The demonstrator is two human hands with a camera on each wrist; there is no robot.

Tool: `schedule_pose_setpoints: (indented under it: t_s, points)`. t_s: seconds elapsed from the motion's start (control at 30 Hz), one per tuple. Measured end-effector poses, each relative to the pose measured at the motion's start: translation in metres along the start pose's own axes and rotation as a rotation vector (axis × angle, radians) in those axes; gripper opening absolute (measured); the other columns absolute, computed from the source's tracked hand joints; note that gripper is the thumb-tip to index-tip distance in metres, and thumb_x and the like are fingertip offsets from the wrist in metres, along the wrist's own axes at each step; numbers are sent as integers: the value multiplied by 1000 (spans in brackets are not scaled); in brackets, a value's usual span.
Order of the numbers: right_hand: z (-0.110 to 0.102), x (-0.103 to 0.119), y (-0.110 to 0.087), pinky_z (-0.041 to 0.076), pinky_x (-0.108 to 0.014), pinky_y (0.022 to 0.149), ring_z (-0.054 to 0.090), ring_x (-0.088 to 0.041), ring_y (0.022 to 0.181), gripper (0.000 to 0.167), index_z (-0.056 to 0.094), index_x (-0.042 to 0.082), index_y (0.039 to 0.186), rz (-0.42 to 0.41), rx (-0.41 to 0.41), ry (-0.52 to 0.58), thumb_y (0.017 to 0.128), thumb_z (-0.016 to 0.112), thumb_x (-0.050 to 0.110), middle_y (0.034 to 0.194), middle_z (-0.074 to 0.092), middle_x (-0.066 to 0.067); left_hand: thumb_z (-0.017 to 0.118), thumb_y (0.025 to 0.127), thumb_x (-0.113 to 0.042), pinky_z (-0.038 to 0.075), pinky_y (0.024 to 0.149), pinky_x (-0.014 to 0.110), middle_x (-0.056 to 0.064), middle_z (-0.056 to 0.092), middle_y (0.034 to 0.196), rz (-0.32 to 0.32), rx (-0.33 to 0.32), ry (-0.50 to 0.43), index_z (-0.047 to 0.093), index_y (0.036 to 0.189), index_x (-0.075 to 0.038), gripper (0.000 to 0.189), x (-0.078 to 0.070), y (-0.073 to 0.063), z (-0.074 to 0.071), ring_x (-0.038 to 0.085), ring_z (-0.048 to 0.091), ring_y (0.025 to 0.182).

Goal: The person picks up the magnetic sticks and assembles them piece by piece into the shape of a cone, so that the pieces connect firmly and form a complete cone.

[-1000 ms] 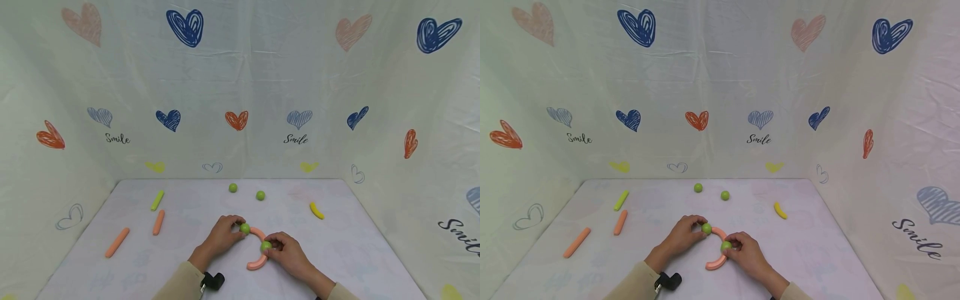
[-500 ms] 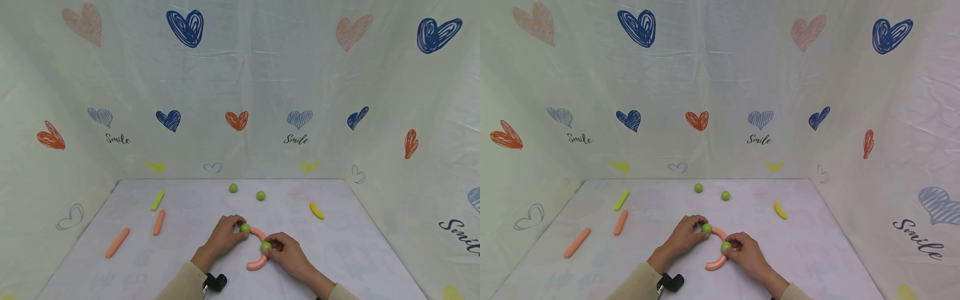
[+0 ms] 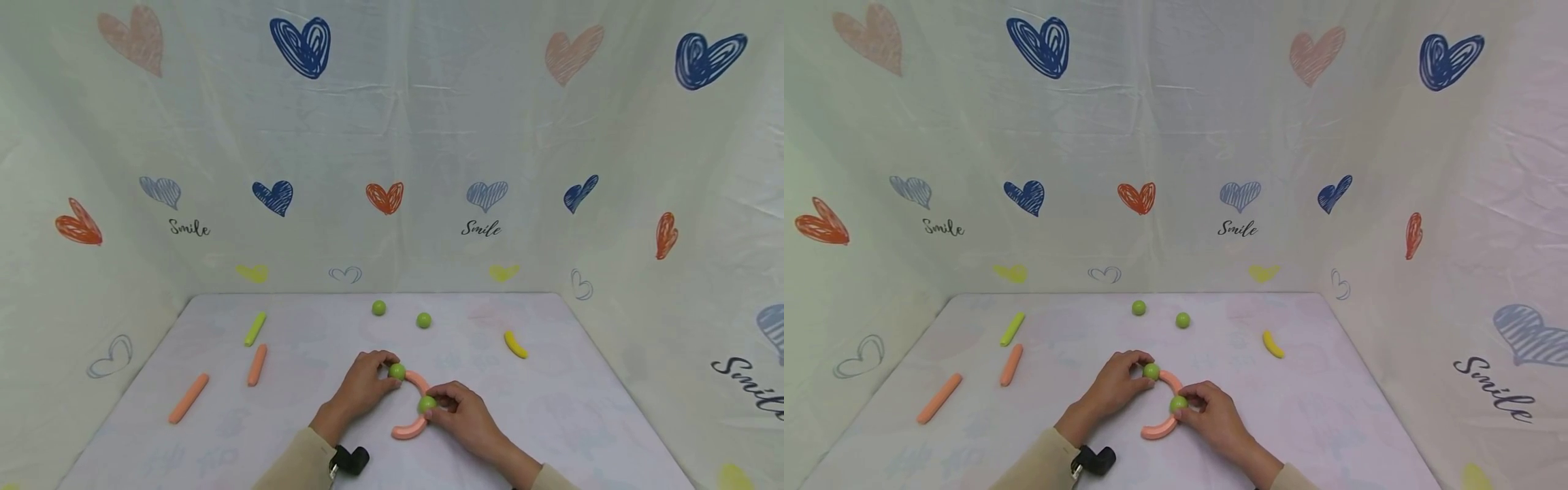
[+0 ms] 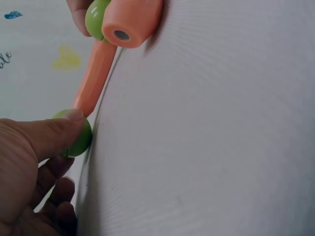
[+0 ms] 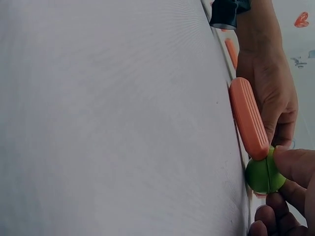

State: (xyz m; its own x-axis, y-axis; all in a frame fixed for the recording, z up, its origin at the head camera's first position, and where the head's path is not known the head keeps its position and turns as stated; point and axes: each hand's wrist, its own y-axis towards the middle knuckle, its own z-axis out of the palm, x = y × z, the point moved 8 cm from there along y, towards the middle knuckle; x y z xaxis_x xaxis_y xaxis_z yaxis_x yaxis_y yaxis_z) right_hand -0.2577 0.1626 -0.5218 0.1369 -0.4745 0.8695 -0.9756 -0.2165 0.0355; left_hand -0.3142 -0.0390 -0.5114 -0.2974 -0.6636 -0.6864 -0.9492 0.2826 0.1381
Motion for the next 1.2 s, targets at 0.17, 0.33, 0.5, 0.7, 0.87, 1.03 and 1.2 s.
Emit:
schedule_pose_setpoints:
  t_s: [0.17,0.33,0.5,0.7,0.87,1.03,1.2]
  points:
    - [2,2,-1,51,-20,77,62,-3,93,29,78,17,115,-28,-7,-13,90,86,29,108,71,4,85,90,-20,52,89,39,-1,70,114,-8,0,-3,71,123,-14,36,1,-2,-2,16,59,103]
    - [4,5,-2,50,-20,76,61,-3,92,28,77,17,114,-39,-6,-12,90,86,28,108,71,5,86,88,-18,54,90,42,4,64,114,-58,-4,-41,66,120,-11,38,1,-9,-9,19,61,105]
    - [5,9,-2,48,-20,75,59,-5,90,28,77,17,113,-40,-9,-43,88,86,28,106,70,5,86,88,-23,51,86,38,0,62,104,-71,54,-35,65,107,-14,30,0,-20,-12,17,57,99]
    - [8,7,0,49,-22,81,59,-5,93,26,77,23,110,-36,-21,-83,88,86,33,106,69,10,86,87,-34,47,86,36,-8,63,101,-10,178,-61,69,101,-21,25,-10,-39,-7,14,52,99]
    - [10,8,1,49,-23,83,60,-5,95,26,76,21,108,-50,-36,-74,87,88,31,106,69,9,88,84,-42,43,90,36,-18,62,98,93,211,20,69,99,-27,28,-19,-56,0,8,50,101]
    - [12,11,0,49,-23,83,61,-4,95,26,76,20,108,-53,-23,-64,87,88,31,105,68,9,88,85,-39,40,88,39,-22,59,94,176,179,137,68,95,-31,23,-27,-64,-3,5,49,100]
    - [17,16,-4,49,-22,79,61,-2,94,24,77,21,111,-82,24,-67,90,85,30,104,68,9,87,87,-36,39,87,39,-19,60,100,181,159,194,71,91,-33,16,-21,-64,-12,9,48,101]
